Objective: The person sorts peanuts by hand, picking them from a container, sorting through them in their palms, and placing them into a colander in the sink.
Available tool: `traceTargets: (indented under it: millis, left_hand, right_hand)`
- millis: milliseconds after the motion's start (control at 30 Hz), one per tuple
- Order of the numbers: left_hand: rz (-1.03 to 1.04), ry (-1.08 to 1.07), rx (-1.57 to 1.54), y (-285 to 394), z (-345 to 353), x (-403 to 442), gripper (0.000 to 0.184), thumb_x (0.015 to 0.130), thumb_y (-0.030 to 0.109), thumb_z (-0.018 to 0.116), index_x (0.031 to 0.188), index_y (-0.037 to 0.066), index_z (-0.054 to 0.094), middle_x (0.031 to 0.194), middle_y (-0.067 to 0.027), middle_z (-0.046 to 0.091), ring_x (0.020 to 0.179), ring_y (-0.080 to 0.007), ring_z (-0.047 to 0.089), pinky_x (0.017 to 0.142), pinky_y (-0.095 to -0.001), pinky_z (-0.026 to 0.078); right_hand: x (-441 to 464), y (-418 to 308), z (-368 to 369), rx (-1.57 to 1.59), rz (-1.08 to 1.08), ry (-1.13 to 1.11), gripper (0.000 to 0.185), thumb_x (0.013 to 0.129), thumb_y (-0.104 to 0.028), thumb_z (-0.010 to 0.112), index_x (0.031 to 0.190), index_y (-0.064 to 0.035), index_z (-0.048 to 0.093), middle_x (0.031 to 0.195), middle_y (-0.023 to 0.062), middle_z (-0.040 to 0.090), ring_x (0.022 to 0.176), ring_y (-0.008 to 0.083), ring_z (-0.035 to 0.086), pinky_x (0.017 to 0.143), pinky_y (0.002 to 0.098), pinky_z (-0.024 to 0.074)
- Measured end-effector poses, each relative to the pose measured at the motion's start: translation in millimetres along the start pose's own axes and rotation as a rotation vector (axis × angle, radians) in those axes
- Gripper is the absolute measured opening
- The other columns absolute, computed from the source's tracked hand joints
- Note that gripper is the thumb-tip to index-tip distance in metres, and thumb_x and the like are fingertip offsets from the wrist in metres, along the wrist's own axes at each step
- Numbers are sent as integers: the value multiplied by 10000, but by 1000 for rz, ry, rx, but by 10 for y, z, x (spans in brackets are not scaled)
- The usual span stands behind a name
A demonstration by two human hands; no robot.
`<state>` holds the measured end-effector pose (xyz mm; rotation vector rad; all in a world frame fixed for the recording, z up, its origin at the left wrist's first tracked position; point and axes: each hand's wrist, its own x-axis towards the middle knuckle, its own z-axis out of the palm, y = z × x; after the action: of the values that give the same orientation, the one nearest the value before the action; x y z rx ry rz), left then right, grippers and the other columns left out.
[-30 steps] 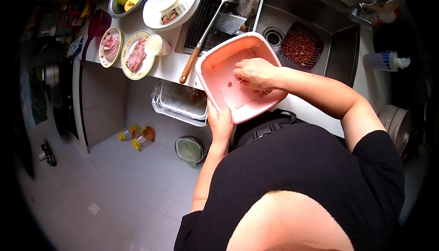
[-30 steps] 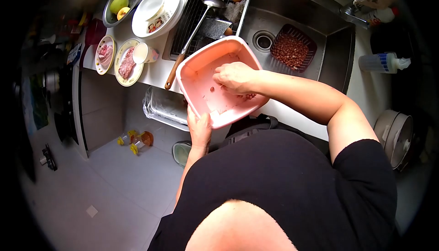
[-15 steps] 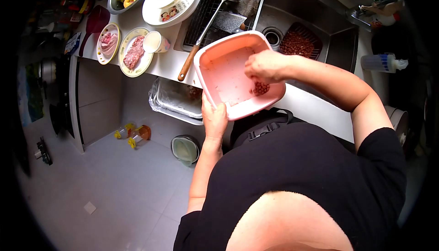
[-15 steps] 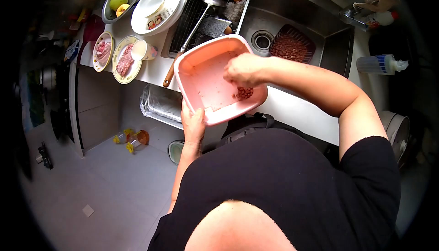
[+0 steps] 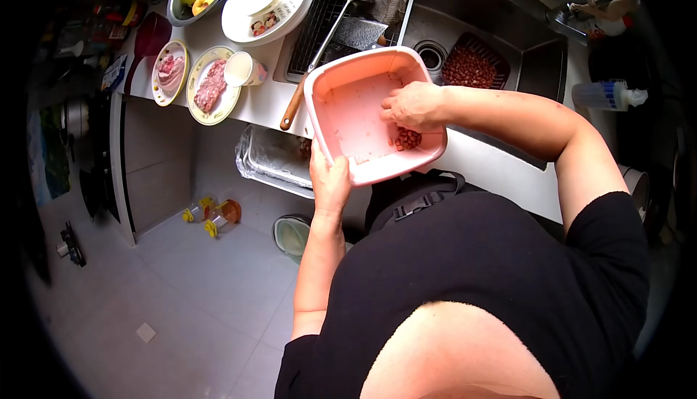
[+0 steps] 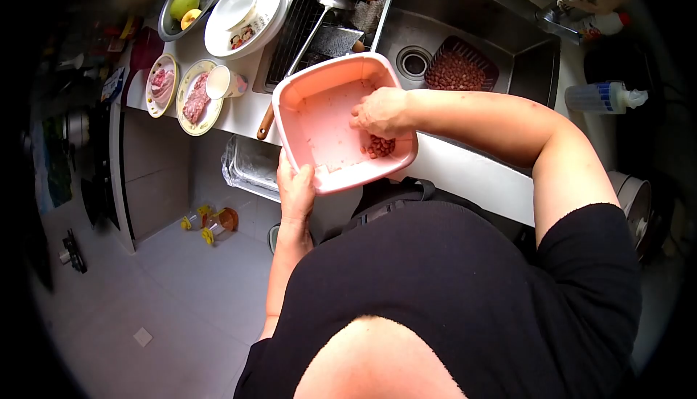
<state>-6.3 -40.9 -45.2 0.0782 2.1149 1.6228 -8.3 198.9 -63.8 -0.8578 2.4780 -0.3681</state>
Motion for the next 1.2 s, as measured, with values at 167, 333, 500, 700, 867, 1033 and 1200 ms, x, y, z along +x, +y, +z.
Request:
traceTargets:
  millis: [167, 333, 500, 700, 867, 1033, 1200]
  left_hand:
    - [50, 10, -36, -14, 3, 37, 524, 705, -17, 391, 1223, -56, 461, 1068, -149, 586, 943, -214, 575, 848, -299, 453]
    - [35, 8, 1, 56, 6, 32, 531, 707, -27, 389, 1232, -56, 459, 1080, -149, 585, 957, -209, 571, 863, -293, 446]
    - [80, 30, -34, -136, -27, 138, 554, 711, -49, 375, 1259, -53, 451, 1100, -145, 583, 1005, -205, 566, 904, -284, 429]
    - [39, 61, -99, -49, 2, 178, 557, 705, -78, 358, 1249, -60, 475, 1110, -129, 590, 1014, -193, 568, 920, -284, 421]
    - [-40, 54, -157, -49, -21, 246, 545, 691, -102, 348, 1204, -57, 528, 1052, -116, 614, 952, -173, 588, 880, -266, 445]
    - [-86, 15, -164, -11, -87, 246, 538, 686, -112, 350, 1185, -52, 545, 1013, -106, 627, 894, -156, 599, 832, -259, 469]
    - [-100, -31, -190, -27, -121, 251, 542, 688, -111, 351, 1189, -44, 545, 1009, -100, 627, 872, -150, 598, 815, -257, 474]
  right_hand:
    - [-29, -162, 58, 196, -37, -19, 153, 873, -174, 499, 1000, -92, 518, 947, 122, 573, 852, 312, 615, 727, 421, 497]
    - [-1, -307, 134, 186, -49, -21, 159, 886, -224, 494, 996, -110, 506, 924, 108, 567, 833, 301, 617, 698, 418, 495]
    - [-13, -402, 192, 78, -169, -124, 251, 949, -283, 382, 1032, -103, 535, 987, 127, 592, 891, 309, 626, 745, 421, 493]
    - [7, -449, 269, 222, -67, -181, 320, 939, -294, 379, 937, -55, 593, 948, 160, 623, 894, 338, 609, 795, 426, 481]
    - [-43, -615, 172, 233, -51, -224, 407, 941, -324, 359, 933, 15, 585, 919, 225, 634, 889, 387, 602, 827, 454, 459]
    - [-22, -766, 140, 687, 205, -184, 393, 924, -323, 408, 992, 14, 598, 929, 255, 627, 921, 406, 590, 825, 457, 442]
    - [99, -786, 227, 1025, 248, -120, 354, 916, -318, 461, 882, 0, 614, 751, 141, 620, 694, 263, 598, 649, 368, 468]
